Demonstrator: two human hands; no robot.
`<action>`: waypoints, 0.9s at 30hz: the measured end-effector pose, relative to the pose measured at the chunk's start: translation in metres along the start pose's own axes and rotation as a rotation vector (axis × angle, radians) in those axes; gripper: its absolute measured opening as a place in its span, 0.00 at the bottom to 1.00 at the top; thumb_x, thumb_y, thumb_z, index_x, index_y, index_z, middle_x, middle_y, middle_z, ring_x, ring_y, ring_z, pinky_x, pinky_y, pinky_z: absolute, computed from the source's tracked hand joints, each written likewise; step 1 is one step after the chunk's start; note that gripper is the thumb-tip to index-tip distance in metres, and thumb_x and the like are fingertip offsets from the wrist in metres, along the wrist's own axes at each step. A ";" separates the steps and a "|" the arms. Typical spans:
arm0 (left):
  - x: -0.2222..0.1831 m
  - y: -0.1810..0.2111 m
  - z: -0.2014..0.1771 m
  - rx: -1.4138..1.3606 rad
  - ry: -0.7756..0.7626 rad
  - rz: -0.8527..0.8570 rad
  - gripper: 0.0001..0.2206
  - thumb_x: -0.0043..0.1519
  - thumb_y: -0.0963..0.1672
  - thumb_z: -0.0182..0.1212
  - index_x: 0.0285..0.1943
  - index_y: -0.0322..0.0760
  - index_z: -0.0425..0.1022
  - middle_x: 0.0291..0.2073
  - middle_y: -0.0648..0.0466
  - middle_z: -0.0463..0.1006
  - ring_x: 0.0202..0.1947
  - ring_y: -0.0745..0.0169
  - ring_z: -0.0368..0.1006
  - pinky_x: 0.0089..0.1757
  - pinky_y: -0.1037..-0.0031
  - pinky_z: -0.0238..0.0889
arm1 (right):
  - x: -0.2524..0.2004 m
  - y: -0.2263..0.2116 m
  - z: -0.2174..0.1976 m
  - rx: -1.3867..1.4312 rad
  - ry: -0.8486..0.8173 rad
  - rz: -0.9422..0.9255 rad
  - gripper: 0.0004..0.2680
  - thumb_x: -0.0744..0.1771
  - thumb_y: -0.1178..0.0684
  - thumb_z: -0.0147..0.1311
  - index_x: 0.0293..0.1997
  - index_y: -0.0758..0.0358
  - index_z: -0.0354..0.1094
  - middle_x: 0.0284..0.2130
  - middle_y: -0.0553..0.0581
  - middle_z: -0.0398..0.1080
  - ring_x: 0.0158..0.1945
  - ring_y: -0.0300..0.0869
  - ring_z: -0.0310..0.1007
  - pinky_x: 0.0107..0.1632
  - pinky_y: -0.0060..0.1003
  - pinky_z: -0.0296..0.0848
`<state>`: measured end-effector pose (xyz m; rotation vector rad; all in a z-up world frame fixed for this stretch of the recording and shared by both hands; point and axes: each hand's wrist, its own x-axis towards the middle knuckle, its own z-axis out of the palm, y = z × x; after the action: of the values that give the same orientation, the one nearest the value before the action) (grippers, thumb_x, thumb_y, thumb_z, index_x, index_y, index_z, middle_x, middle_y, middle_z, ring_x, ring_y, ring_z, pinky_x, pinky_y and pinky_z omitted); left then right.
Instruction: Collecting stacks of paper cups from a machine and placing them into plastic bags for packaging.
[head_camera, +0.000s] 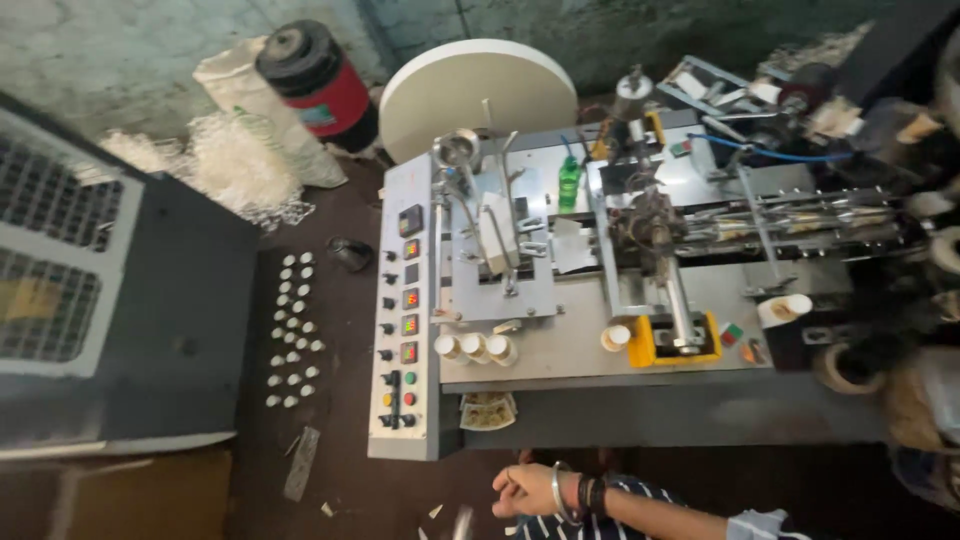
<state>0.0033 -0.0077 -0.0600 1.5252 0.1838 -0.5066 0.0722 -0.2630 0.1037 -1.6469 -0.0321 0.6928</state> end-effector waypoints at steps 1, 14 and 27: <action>0.007 0.007 0.004 0.018 0.038 0.015 0.33 0.54 0.38 0.62 0.71 0.42 0.53 0.49 0.51 0.74 0.41 0.64 0.74 0.38 0.77 0.67 | 0.000 -0.001 0.008 0.020 -0.108 -0.039 0.16 0.66 0.47 0.65 0.54 0.65 0.67 0.40 0.55 0.78 0.46 0.40 0.78 0.52 0.37 0.75; 0.017 0.261 0.125 -0.152 -0.156 -0.088 0.16 0.60 0.49 0.71 0.37 0.28 0.78 0.19 0.56 0.72 0.15 0.72 0.63 0.19 0.79 0.52 | -0.089 -0.091 -0.092 0.208 0.445 -0.050 0.16 0.69 0.48 0.58 0.23 0.69 0.70 0.16 0.51 0.66 0.21 0.33 0.63 0.26 0.31 0.61; 0.056 0.220 0.165 -0.211 -0.331 -0.144 0.11 0.62 0.44 0.64 0.45 0.27 0.79 0.27 0.54 0.79 0.26 0.68 0.75 0.29 0.75 0.68 | -0.110 -0.115 -0.087 0.695 0.375 -0.273 0.09 0.72 0.52 0.48 0.42 0.66 0.72 0.15 0.48 0.66 0.14 0.33 0.60 0.19 0.31 0.61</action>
<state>0.1143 -0.1880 0.1246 1.2084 0.0864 -0.8200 0.0634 -0.3600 0.2570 -1.0462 0.2268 0.1404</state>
